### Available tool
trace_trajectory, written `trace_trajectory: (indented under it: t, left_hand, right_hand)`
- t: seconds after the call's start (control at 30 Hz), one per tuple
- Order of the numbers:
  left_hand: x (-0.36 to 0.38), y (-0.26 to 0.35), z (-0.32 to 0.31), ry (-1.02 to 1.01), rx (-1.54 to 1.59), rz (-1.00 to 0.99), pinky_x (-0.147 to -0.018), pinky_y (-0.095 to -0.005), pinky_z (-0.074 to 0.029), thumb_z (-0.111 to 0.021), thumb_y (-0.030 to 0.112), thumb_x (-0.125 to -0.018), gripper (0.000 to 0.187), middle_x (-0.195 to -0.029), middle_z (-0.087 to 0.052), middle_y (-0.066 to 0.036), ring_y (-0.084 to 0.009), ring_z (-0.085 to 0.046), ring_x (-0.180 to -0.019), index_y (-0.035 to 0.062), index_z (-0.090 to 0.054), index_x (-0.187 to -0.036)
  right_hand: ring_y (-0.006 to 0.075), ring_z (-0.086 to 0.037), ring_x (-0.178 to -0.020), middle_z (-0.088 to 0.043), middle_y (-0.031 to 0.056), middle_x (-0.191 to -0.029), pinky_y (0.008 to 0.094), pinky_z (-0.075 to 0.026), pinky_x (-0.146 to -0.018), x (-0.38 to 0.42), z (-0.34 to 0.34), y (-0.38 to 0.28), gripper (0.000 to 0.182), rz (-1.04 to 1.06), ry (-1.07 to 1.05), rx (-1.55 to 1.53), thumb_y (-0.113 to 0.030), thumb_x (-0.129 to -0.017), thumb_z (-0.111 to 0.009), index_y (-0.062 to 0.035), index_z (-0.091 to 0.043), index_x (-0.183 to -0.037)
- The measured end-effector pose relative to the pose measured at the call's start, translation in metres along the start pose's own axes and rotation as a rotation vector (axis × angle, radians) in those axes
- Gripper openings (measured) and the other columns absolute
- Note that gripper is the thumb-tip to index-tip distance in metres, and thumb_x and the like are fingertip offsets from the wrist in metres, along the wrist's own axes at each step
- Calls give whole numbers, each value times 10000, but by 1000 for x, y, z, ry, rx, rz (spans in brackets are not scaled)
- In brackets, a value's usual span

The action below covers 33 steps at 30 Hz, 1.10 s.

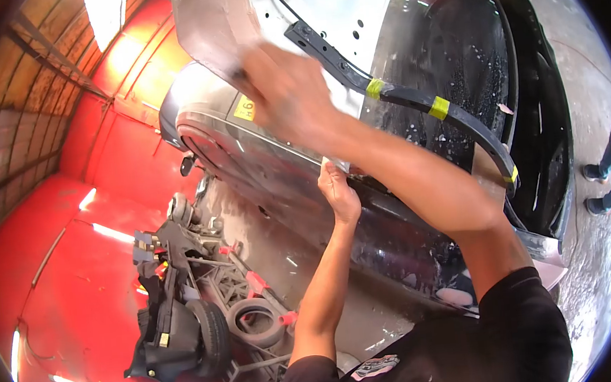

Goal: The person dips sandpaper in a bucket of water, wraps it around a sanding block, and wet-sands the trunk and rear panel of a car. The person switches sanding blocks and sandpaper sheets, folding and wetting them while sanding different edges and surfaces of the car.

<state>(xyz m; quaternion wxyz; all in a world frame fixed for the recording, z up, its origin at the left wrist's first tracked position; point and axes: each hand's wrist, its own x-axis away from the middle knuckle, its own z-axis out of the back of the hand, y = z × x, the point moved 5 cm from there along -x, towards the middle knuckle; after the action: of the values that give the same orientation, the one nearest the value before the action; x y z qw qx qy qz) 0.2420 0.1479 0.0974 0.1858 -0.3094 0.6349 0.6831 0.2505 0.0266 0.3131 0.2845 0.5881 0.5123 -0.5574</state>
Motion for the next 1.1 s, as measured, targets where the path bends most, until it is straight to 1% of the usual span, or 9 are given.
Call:
trace_trajectory:
  t: [0.07,0.17,0.27,0.33,0.4,0.53,0.77,0.87,1.1]
  left_hand:
    - [7,6,6,-35,43,80,-846,-296,-495,-439,377,-1125,479,-1022,-699,-106,-146,-644,-952,-70,-608,-1150]
    - [4,-5,5,5,36,13,-808,-311,-513,-445,321,-1122,419,-1012,-699,-103,-165,-654,-907,-60,-616,-1152]
    - [-3,1,-1,102,-116,-201,-737,-326,-568,-399,438,-1141,542,-919,-690,-123,-195,-690,-786,-64,-601,-1111]
    - [2,-1,4,7,1,-9,-855,-322,-533,-434,442,-1128,551,-1030,-692,-129,-186,-665,-929,-82,-599,-1173]
    - [4,-3,7,-53,82,85,-882,-315,-510,-453,389,-1123,501,-1077,-696,-121,-172,-649,-983,-82,-606,-1197]
    - [1,0,-2,50,102,1,-749,-287,-459,-445,303,-1138,375,-920,-636,-40,-109,-572,-829,-30,-612,-1092]
    - [5,11,-2,-21,152,84,-762,-268,-447,-481,307,-1128,371,-889,-615,-18,-90,-543,-812,-39,-611,-1116]
    - [2,-1,-3,53,83,14,-694,-257,-380,-477,327,-1133,366,-818,-519,25,-60,-442,-749,-8,-601,-1055]
    - [2,6,-2,1,136,31,-728,-270,-419,-505,319,-1116,375,-912,-619,-17,-83,-528,-808,-38,-620,-1119]
  right_hand:
    - [336,-669,-800,-621,134,-905,472,-520,-614,-29,-9,-4,263,-61,-79,45,-57,-742,-689,-51,-588,-985]
    - [344,-656,-761,-611,129,-889,469,-510,-586,18,3,9,261,-70,-77,25,-43,-733,-679,-53,-577,-973]
    - [352,-643,-731,-596,127,-864,478,-502,-559,45,13,3,262,-21,-65,4,-12,-702,-647,-48,-572,-951]
    - [352,-642,-726,-597,129,-857,475,-506,-571,21,-1,5,261,-10,0,-21,-10,-702,-643,-48,-576,-952]
    - [355,-651,-742,-606,132,-870,466,-510,-571,-20,-6,-1,247,13,5,32,-18,-711,-651,-46,-582,-947]
    - [357,-657,-760,-616,133,-894,466,-515,-583,32,12,5,241,-93,-73,-4,-24,-732,-658,-47,-578,-958]
    - [348,-649,-748,-617,123,-879,481,-499,-558,-8,-5,6,177,7,19,-2,-66,-758,-673,-49,-570,-901]
    - [343,-651,-737,-614,120,-861,471,-502,-561,44,11,7,186,-77,-8,-25,-65,-750,-675,-42,-572,-903]
    - [359,-650,-709,-628,142,-854,476,-500,-563,-7,-3,3,177,17,88,-35,-45,-755,-669,-46,-575,-905]
